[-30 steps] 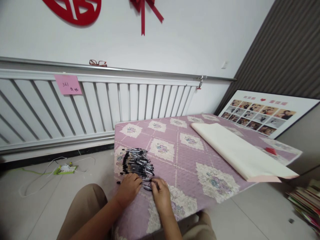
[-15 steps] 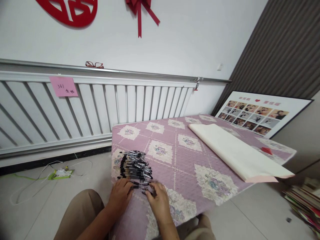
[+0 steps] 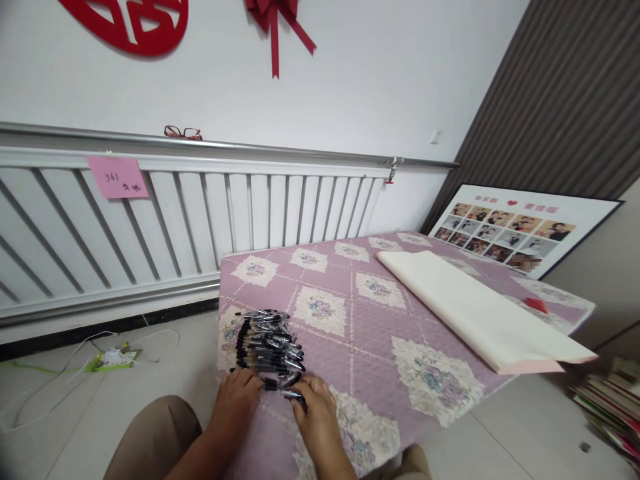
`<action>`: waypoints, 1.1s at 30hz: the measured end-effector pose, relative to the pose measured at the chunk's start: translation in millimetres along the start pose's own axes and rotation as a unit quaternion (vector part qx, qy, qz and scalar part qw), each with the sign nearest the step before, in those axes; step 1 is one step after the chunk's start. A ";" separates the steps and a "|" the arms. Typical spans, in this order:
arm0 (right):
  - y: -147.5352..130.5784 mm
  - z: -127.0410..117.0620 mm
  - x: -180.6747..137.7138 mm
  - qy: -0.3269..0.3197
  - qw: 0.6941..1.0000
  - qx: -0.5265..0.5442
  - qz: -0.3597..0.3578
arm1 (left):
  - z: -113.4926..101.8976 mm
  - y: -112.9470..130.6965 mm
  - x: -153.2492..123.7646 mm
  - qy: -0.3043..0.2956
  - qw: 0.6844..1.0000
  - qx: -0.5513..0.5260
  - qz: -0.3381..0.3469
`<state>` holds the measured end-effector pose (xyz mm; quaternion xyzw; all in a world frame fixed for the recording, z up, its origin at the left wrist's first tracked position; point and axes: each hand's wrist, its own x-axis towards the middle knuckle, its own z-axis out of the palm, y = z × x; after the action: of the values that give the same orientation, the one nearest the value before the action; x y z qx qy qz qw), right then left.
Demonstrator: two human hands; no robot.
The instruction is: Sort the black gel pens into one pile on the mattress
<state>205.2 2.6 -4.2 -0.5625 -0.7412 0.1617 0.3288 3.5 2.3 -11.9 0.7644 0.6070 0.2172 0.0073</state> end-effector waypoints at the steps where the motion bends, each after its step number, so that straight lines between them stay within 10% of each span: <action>1: 0.4 0.4 1.4 0.001 1.000 0.002 -0.002 | -0.6 0.4 1.8 -0.004 1.000 0.003 -0.002; 33: 33.5 15.8 39.7 0.140 0.988 0.067 0.016 | 11.4 0.1 25.8 0.077 0.993 -0.085 0.016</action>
<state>213.0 52.5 -24.0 -0.5682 -0.6659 0.1358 0.4640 11.8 29.2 -13.8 0.7514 0.5730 0.3265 0.0220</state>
